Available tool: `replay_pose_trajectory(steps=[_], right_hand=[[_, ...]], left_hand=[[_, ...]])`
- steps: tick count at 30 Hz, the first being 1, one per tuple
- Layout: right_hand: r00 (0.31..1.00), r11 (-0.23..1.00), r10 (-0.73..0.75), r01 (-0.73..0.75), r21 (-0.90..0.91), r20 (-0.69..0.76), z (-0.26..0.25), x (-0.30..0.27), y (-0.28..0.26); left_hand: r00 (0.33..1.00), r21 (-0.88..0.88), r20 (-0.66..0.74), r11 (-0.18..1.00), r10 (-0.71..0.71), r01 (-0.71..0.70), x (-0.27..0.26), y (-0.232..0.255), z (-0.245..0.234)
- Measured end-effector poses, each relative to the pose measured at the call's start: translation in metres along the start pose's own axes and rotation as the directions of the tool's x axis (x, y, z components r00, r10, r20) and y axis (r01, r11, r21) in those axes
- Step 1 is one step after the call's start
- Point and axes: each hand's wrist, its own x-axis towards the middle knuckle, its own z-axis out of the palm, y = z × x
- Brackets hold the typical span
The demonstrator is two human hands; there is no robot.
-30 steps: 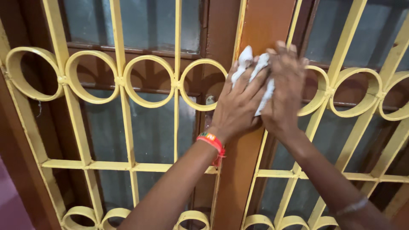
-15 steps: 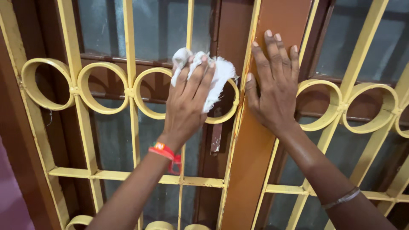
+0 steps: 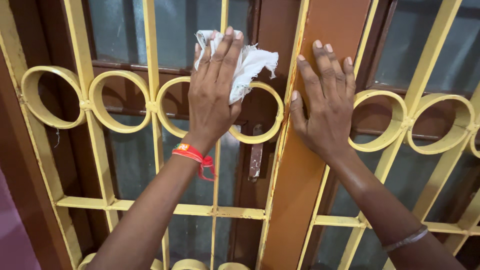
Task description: The person wipes a yellow metal security gate with a white cloth. They hold the gate with one hand while scrubbing the vertical bars and circular patterns with the other hand, moving systematically across the surface.
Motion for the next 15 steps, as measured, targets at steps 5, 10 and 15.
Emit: replay_pose_trajectory(steps=[5, 10, 15], right_hand=[[0.999, 1.0, 0.005, -0.004, -0.012, 0.035, 0.0, -0.004, -0.002], [0.994, 0.996, -0.007, 0.016, -0.083, 0.109, 0.0, 0.023, 0.005], [0.994, 0.991, 0.057, -0.045, -0.129, 0.092, 0.007, 0.031, -0.002]], left_hand=[[0.998, 0.03, 0.04, 0.998, 0.056, -0.057, -0.022, 0.006, -0.012], [0.997, 0.031, 0.023, 0.996, 0.08, -0.081, -0.03, 0.007, -0.019], [1.0, 0.009, 0.008, 1.0, 0.019, -0.02, -0.037, 0.016, -0.019]])
